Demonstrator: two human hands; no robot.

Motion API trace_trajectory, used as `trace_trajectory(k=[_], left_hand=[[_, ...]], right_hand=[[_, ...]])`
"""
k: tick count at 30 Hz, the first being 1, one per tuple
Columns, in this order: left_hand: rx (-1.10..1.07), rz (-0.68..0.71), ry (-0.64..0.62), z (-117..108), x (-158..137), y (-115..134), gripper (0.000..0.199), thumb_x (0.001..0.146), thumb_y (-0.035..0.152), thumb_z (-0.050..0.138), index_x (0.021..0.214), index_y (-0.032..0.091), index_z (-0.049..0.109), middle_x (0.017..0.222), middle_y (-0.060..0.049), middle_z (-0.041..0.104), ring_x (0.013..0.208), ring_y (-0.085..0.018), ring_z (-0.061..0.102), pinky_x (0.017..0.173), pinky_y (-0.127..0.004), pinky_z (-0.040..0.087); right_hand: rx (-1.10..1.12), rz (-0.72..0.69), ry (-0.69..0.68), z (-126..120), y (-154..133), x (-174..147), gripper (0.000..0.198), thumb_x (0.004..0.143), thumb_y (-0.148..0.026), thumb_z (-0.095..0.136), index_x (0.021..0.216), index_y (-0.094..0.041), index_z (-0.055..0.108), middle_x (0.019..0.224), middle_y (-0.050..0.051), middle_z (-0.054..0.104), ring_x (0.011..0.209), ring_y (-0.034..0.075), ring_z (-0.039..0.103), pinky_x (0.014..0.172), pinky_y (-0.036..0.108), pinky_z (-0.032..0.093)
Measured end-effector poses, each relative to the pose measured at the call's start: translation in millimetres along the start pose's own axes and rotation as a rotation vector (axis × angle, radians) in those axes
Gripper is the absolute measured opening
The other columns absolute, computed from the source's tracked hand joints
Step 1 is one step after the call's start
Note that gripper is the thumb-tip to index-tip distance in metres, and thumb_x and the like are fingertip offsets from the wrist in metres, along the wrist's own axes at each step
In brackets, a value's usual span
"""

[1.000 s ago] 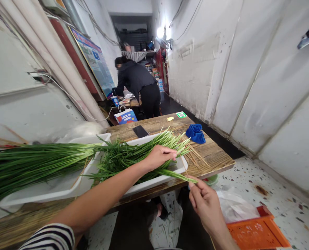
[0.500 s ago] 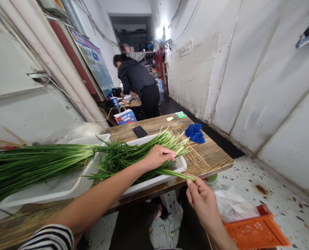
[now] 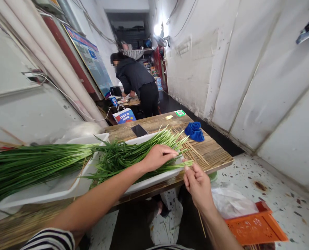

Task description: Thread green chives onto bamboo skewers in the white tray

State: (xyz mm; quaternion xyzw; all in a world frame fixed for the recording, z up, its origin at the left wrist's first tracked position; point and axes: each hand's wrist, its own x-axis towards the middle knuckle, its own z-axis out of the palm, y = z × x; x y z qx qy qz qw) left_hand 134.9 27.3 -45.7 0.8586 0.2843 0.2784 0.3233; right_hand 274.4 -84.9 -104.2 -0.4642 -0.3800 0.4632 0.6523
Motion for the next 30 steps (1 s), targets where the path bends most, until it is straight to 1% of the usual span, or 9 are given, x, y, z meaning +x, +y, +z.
trace_trajectory(k=[2, 6, 8, 14, 18, 21, 23, 27, 30], left_hand=[[0.060, -0.094, 0.112, 1, 0, -3, 0.021, 0.082, 0.026, 0.057, 0.086, 0.016, 0.075, 0.090, -0.005, 0.073, 0.080, -0.014, 0.065, 0.075, -0.022, 0.045], [0.165, -0.141, 0.006, 6, 1, -8, 0.020, 0.075, 0.033, 0.066, 0.080, 0.017, 0.075, 0.073, -0.002, 0.072, 0.063, -0.012, 0.060, 0.059, -0.021, 0.039], [0.203, -0.151, -0.040, 8, 1, -10, 0.018, 0.072, 0.032, 0.068, 0.078, 0.016, 0.075, 0.068, -0.001, 0.070, 0.059, -0.011, 0.057, 0.056, -0.021, 0.036], [0.260, -0.209, 0.014, 4, 2, -16, 0.014, 0.075, 0.024, 0.062, 0.077, 0.016, 0.074, 0.069, -0.001, 0.070, 0.061, -0.011, 0.058, 0.059, -0.021, 0.036], [0.234, -0.140, -0.022, 3, 1, -15, 0.021, 0.079, 0.031, 0.059, 0.080, 0.017, 0.075, 0.073, -0.002, 0.071, 0.065, -0.013, 0.059, 0.061, -0.022, 0.038], [0.216, -0.127, -0.043, 5, -1, -12, 0.023, 0.083, 0.030, 0.055, 0.090, 0.018, 0.073, 0.067, -0.001, 0.069, 0.063, -0.013, 0.059, 0.064, -0.022, 0.040], [0.269, -0.096, -0.071, 7, -2, -9, 0.022, 0.084, 0.029, 0.054, 0.090, 0.019, 0.073, 0.066, -0.001, 0.068, 0.063, -0.014, 0.058, 0.065, -0.023, 0.040], [0.483, 0.048, -0.058, 9, -5, -6, 0.024, 0.087, 0.032, 0.052, 0.081, 0.019, 0.071, 0.078, -0.006, 0.068, 0.078, -0.018, 0.057, 0.073, -0.027, 0.040], [0.515, 0.104, -0.049, 9, -6, -5, 0.027, 0.088, 0.032, 0.050, 0.079, 0.019, 0.071, 0.079, -0.008, 0.066, 0.082, -0.018, 0.056, 0.077, -0.028, 0.039]], right_hand=[[0.024, 0.013, 0.025, -2, 3, -2, 0.036, 0.084, -0.042, 0.062, 0.108, -0.016, 0.057, 0.045, -0.010, 0.036, 0.038, 0.004, 0.023, 0.035, 0.015, 0.017], [0.042, 0.031, 0.014, -5, 5, -5, 0.038, 0.083, -0.043, 0.063, 0.109, -0.016, 0.057, 0.045, -0.010, 0.035, 0.038, 0.004, 0.023, 0.035, 0.015, 0.016], [0.047, 0.043, 0.011, -6, 5, -6, 0.039, 0.082, -0.043, 0.064, 0.110, -0.016, 0.057, 0.046, -0.010, 0.035, 0.039, 0.004, 0.023, 0.035, 0.015, 0.016], [0.034, 0.077, 0.020, -8, 3, -14, 0.046, 0.083, -0.044, 0.063, 0.117, -0.015, 0.054, 0.047, -0.010, 0.036, 0.039, 0.005, 0.023, 0.036, 0.016, 0.016], [0.021, 0.081, 0.015, -8, 2, -18, 0.046, 0.083, -0.044, 0.063, 0.119, -0.015, 0.053, 0.047, -0.010, 0.036, 0.039, 0.005, 0.023, 0.036, 0.016, 0.017], [0.020, 0.089, 0.022, -9, 2, -19, 0.045, 0.082, -0.045, 0.064, 0.115, -0.016, 0.055, 0.047, -0.010, 0.035, 0.039, 0.006, 0.023, 0.036, 0.016, 0.016], [0.017, 0.090, 0.020, -9, 2, -19, 0.044, 0.082, -0.045, 0.063, 0.115, -0.016, 0.055, 0.046, -0.010, 0.035, 0.039, 0.005, 0.023, 0.036, 0.015, 0.017], [0.004, 0.085, 0.006, -10, 2, -19, 0.043, 0.084, -0.045, 0.062, 0.115, -0.016, 0.055, 0.046, -0.010, 0.035, 0.039, 0.005, 0.023, 0.036, 0.015, 0.017], [-0.006, 0.080, 0.002, -11, 2, -19, 0.045, 0.083, -0.046, 0.062, 0.115, -0.015, 0.055, 0.046, -0.010, 0.035, 0.039, 0.005, 0.023, 0.035, 0.015, 0.017]])
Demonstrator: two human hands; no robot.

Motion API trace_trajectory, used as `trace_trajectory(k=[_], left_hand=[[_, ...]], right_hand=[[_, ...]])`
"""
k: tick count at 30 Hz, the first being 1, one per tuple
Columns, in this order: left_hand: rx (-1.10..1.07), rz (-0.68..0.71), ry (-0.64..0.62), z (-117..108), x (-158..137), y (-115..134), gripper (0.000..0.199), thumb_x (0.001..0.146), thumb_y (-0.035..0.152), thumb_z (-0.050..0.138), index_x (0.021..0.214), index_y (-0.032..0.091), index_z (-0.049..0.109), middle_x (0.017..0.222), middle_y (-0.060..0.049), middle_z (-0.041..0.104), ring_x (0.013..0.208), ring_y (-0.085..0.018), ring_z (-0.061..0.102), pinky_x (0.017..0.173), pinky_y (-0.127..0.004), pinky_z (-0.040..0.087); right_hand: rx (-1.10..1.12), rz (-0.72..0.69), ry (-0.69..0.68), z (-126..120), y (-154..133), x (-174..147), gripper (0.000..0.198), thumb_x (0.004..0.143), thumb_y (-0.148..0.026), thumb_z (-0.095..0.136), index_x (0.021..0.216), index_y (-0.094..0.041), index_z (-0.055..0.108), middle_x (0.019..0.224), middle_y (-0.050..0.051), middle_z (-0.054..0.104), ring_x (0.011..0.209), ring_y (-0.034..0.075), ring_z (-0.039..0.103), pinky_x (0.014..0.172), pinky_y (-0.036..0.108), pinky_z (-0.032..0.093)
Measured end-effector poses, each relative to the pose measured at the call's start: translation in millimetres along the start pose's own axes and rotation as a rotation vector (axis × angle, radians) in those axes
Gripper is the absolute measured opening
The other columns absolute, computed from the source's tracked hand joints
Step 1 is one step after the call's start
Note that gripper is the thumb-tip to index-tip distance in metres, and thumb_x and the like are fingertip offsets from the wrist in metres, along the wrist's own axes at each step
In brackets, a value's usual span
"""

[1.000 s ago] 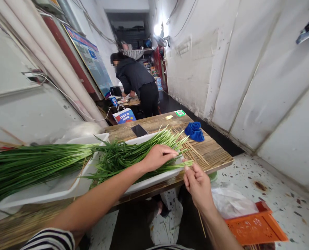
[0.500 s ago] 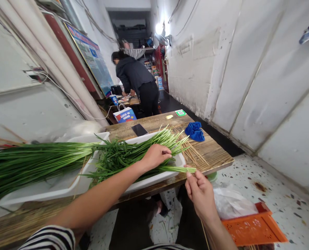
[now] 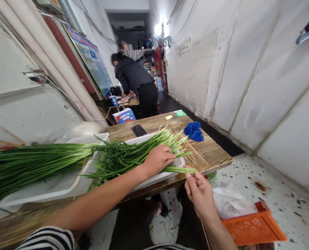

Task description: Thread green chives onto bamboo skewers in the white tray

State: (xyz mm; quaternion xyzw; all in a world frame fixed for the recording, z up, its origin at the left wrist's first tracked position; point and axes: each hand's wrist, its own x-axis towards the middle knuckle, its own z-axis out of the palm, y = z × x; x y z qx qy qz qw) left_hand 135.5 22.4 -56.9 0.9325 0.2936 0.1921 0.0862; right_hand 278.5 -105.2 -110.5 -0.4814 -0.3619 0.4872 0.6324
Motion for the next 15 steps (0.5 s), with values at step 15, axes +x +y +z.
trace_trajectory(k=[15], left_hand=[[-0.204, -0.128, -0.096, -16, 7, -4, 0.018, 0.078, 0.019, 0.056, 0.070, 0.017, 0.072, 0.063, 0.000, 0.066, 0.056, -0.010, 0.052, 0.058, -0.021, 0.035]], right_hand=[[-0.084, 0.020, -0.029, -2, -10, 0, 0.049, 0.079, -0.051, 0.063, 0.110, -0.014, 0.056, 0.045, -0.010, 0.037, 0.038, 0.006, 0.025, 0.036, 0.017, 0.017]])
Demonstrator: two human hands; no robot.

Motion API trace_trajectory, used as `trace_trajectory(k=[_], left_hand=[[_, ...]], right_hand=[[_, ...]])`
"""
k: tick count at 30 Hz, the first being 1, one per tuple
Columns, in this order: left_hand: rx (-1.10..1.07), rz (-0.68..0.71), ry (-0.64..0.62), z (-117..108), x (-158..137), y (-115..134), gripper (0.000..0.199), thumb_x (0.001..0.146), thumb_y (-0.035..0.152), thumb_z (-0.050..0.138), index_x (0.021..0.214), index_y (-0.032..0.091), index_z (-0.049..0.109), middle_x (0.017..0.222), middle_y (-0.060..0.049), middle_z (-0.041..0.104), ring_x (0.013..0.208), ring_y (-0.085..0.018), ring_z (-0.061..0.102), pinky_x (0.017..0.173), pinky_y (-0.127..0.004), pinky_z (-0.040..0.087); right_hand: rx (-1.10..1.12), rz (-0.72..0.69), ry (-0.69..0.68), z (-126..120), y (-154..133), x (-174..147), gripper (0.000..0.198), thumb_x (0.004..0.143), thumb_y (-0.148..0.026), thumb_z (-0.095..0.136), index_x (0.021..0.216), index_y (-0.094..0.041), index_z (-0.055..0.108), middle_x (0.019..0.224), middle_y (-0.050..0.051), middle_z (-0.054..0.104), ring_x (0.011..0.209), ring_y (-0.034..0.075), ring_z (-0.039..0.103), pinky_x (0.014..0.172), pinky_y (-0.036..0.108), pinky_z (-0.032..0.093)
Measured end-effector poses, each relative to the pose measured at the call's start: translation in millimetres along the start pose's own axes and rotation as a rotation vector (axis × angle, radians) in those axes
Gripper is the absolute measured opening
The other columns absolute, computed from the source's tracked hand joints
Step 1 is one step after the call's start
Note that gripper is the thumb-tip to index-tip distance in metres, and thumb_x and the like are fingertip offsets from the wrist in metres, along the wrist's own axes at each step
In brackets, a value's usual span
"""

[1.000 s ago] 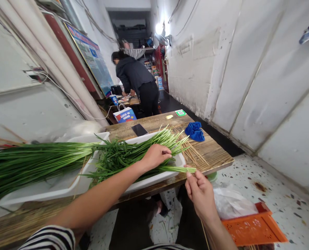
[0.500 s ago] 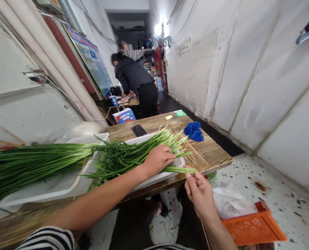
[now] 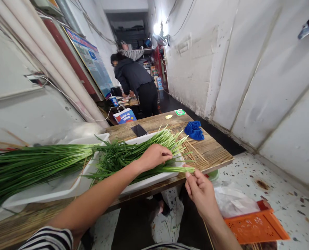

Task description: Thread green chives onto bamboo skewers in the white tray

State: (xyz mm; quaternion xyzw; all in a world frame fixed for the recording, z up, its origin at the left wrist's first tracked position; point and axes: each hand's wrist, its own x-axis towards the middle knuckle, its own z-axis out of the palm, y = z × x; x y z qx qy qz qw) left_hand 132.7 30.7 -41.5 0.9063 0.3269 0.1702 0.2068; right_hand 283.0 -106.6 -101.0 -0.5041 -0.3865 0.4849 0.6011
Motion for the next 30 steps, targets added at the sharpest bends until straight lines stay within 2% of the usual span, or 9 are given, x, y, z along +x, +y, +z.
trace_trajectory(k=[3, 8, 13, 15, 18, 22, 26, 30], left_hand=[[0.012, -0.003, 0.117, 9, 5, -5, 0.016, 0.079, 0.026, 0.060, 0.079, 0.018, 0.073, 0.072, -0.002, 0.068, 0.066, -0.012, 0.056, 0.064, -0.022, 0.038], [0.162, 0.054, 0.092, 23, 9, -7, 0.014, 0.080, 0.025, 0.060, 0.074, 0.016, 0.069, 0.073, -0.004, 0.066, 0.073, -0.016, 0.056, 0.068, -0.024, 0.039], [0.236, 0.032, 0.114, 20, 6, 1, 0.024, 0.084, 0.021, 0.050, 0.070, 0.015, 0.068, 0.074, -0.007, 0.067, 0.073, -0.017, 0.057, 0.070, -0.025, 0.040], [0.148, -0.012, 0.158, 16, 6, 1, 0.023, 0.081, 0.020, 0.050, 0.069, 0.015, 0.069, 0.073, -0.006, 0.068, 0.069, -0.015, 0.057, 0.069, -0.024, 0.041], [-0.106, -0.132, 0.220, 11, 7, -4, 0.018, 0.078, 0.023, 0.055, 0.076, 0.015, 0.072, 0.073, -0.003, 0.070, 0.065, -0.013, 0.058, 0.064, -0.022, 0.042], [-0.370, -0.234, 0.245, 11, 9, -10, 0.017, 0.074, 0.023, 0.060, 0.079, 0.012, 0.072, 0.073, -0.003, 0.071, 0.065, -0.012, 0.059, 0.063, -0.021, 0.043], [-0.549, -0.299, 0.271, 13, 12, -9, 0.019, 0.075, 0.022, 0.059, 0.082, 0.011, 0.073, 0.075, -0.004, 0.072, 0.070, -0.014, 0.062, 0.070, -0.023, 0.046], [-0.633, -0.340, 0.283, 13, 12, -5, 0.024, 0.074, 0.024, 0.062, 0.091, 0.011, 0.073, 0.086, -0.006, 0.073, 0.076, -0.015, 0.064, 0.075, -0.025, 0.047]], right_hand=[[0.008, -0.001, -0.005, 0, 0, 1, 0.048, 0.079, -0.050, 0.063, 0.110, -0.014, 0.056, 0.046, -0.010, 0.037, 0.038, 0.006, 0.025, 0.036, 0.017, 0.017], [-0.002, -0.013, -0.012, 0, 0, 2, 0.047, 0.082, -0.048, 0.061, 0.113, -0.012, 0.055, 0.046, -0.010, 0.037, 0.038, 0.006, 0.025, 0.036, 0.017, 0.017], [-0.032, -0.017, -0.015, -1, -2, 2, 0.049, 0.083, -0.049, 0.060, 0.114, -0.011, 0.055, 0.046, -0.010, 0.037, 0.038, 0.006, 0.025, 0.036, 0.017, 0.016], [-0.047, -0.021, -0.020, -2, -3, 2, 0.049, 0.082, -0.050, 0.060, 0.112, -0.012, 0.056, 0.046, -0.009, 0.037, 0.038, 0.006, 0.025, 0.036, 0.018, 0.017], [-0.066, -0.015, -0.037, -3, -6, 4, 0.046, 0.081, -0.050, 0.061, 0.108, -0.013, 0.058, 0.045, -0.009, 0.036, 0.038, 0.006, 0.025, 0.037, 0.018, 0.017], [-0.071, -0.002, -0.088, -6, -10, 9, 0.043, 0.082, -0.050, 0.060, 0.105, -0.013, 0.059, 0.044, -0.010, 0.032, 0.038, 0.006, 0.022, 0.037, 0.018, 0.013], [-0.084, 0.012, -0.122, -10, -12, 12, 0.046, 0.081, -0.050, 0.061, 0.107, -0.013, 0.058, 0.043, -0.011, 0.032, 0.037, 0.005, 0.021, 0.037, 0.018, 0.012], [-0.087, 0.022, -0.139, -12, -13, 13, 0.046, 0.082, -0.051, 0.060, 0.107, -0.013, 0.059, 0.043, -0.011, 0.032, 0.037, 0.005, 0.021, 0.037, 0.018, 0.012]])
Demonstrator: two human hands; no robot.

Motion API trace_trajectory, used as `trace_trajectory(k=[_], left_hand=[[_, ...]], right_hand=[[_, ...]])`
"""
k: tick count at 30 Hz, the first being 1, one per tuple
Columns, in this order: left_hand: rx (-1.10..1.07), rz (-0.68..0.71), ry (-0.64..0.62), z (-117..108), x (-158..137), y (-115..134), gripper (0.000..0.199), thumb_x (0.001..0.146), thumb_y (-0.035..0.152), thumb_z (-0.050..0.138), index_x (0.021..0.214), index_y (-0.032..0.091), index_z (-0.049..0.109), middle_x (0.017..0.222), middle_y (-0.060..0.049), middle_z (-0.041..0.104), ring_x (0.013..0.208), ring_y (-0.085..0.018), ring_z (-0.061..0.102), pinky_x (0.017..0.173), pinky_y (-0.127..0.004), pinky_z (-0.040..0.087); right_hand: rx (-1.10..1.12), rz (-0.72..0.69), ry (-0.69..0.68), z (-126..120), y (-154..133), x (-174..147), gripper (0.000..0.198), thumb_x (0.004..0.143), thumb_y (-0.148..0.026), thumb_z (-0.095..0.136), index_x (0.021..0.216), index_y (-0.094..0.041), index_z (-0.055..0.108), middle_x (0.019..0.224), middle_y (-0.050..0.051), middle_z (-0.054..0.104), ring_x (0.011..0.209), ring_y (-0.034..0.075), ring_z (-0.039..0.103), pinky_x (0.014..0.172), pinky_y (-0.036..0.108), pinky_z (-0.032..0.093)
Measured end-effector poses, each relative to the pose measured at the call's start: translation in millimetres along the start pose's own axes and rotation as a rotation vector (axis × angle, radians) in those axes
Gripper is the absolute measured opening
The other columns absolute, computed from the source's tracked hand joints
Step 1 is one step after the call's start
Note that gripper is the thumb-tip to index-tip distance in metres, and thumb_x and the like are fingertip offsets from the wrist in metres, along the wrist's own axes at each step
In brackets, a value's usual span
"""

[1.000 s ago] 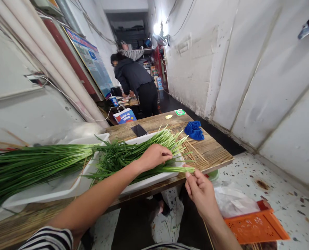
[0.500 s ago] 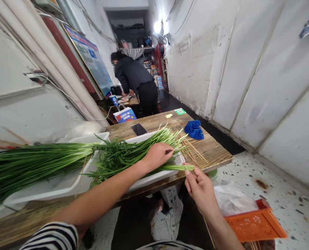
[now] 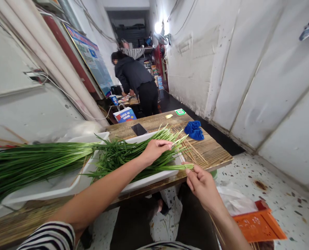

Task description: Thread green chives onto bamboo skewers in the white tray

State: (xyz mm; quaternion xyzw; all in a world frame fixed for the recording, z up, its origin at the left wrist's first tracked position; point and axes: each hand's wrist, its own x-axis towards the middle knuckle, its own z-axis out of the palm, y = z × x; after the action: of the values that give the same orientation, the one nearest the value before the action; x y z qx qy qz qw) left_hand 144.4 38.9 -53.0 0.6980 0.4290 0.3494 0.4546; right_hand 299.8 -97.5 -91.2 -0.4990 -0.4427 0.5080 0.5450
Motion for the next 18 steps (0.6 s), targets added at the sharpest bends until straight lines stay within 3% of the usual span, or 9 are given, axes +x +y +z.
trace_trajectory(k=[18], left_hand=[[-0.048, 0.036, 0.092, 2.4, -1.2, -3.1, 0.026, 0.069, 0.028, 0.068, 0.087, 0.010, 0.074, 0.086, -0.009, 0.074, 0.078, -0.019, 0.067, 0.075, -0.028, 0.050]], right_hand=[[-0.011, -0.012, 0.002, 2.7, 0.9, -5.4, 0.050, 0.084, -0.049, 0.058, 0.114, -0.008, 0.056, 0.044, -0.010, 0.031, 0.039, 0.005, 0.020, 0.039, 0.019, 0.012]])
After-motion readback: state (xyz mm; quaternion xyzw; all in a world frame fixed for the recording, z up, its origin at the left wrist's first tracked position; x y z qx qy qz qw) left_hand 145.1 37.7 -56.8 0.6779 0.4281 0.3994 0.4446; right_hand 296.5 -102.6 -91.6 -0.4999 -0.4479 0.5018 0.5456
